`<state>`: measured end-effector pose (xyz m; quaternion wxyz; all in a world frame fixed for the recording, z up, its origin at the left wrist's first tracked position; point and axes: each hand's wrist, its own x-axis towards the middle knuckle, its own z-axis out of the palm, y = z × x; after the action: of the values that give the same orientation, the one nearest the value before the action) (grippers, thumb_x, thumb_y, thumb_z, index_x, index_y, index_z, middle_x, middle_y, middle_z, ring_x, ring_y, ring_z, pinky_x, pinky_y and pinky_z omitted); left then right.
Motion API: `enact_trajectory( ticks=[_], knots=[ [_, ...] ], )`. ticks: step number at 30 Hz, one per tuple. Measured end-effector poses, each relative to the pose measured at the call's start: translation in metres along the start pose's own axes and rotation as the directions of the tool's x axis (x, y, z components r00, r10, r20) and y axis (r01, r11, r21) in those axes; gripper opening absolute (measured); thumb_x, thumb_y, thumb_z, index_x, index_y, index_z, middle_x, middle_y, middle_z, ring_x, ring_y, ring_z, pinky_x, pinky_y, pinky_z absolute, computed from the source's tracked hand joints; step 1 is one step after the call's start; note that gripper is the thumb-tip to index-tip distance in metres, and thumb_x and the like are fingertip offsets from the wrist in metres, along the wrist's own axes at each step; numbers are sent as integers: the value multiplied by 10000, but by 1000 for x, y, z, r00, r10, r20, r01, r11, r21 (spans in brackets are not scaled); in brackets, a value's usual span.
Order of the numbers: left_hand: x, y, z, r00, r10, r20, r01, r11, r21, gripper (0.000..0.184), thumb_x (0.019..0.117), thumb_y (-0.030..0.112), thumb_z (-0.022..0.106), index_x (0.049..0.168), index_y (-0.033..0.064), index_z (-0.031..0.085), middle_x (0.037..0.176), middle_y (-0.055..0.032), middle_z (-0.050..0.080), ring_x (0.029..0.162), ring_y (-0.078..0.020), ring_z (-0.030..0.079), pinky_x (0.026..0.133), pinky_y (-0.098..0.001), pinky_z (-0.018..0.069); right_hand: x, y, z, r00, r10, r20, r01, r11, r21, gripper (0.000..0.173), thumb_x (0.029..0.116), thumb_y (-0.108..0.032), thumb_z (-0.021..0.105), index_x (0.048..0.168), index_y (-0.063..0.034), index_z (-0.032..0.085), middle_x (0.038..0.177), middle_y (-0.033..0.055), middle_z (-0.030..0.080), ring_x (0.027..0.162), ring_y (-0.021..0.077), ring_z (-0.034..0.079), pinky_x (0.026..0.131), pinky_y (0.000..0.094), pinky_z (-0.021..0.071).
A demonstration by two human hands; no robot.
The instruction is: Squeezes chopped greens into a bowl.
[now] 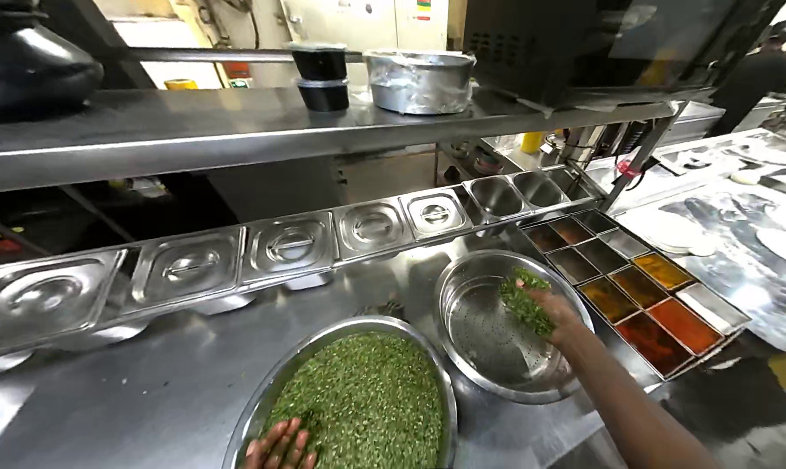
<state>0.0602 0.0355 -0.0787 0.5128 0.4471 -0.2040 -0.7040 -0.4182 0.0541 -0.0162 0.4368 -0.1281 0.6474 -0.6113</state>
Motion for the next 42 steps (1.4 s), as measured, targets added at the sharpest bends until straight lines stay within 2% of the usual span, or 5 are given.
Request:
enact_trajectory(
  ticks=[8, 15, 25, 33, 42],
  knots=[
    [0, 3, -3, 998, 69, 13, -68, 995, -73, 527, 1104, 437, 260, 1096, 238, 748, 1144, 10, 767, 1081, -187, 724, 890, -437, 602, 17, -34, 8, 988, -119, -102, 67, 910, -410, 737, 977, -698, 486, 1411, -108, 569, 1285, 187, 651, 1173, 323, 632, 971, 596, 506],
    [-3, 5, -5, 995, 92, 41, -87, 990, -114, 601, 1092, 500, 205, 1143, 240, 744, 1172, 12, 760, 1111, -180, 713, 906, -442, 594, 12, -68, -6, 853, -249, 458, 520, 459, -720, 669, 829, -15, 776, 1442, -139, 538, 1425, 200, 554, 1282, 352, 566, 1036, 599, 487],
    [-4, 4, -1, 989, 148, -21, -150, 982, -112, 587, 1092, 496, 219, 1176, 202, 720, 1182, -26, 754, 1115, -211, 712, 914, -468, 591, 25, -38, -5, 854, 56, 517, 517, 14, -856, 321, 896, -54, 721, 1212, -115, 712, 1151, 195, 704, 1094, 401, 667, 939, 625, 523],
    [-2, -2, 0, 978, 186, -93, -191, 981, -39, 548, 1093, 460, 253, 1200, 168, 705, 1198, -47, 746, 1100, -228, 718, 894, -469, 601, -2, -78, -20, 776, -463, 429, 535, 123, -836, 263, 923, -298, 753, 1112, -116, 731, 937, 185, 731, 890, 420, 704, 746, 695, 513],
    [-1, 1, 0, 990, 143, 0, -143, 988, -52, 549, 1097, 440, 238, 1192, 175, 709, 1214, -46, 739, 1112, -229, 711, 894, -459, 601, 70, 35, 9, 848, 199, 490, 502, -9, -865, 1069, 724, -411, 933, 1602, -232, 350, 1552, 312, 372, 1316, 535, 489, 1015, 701, 456]
  ],
)
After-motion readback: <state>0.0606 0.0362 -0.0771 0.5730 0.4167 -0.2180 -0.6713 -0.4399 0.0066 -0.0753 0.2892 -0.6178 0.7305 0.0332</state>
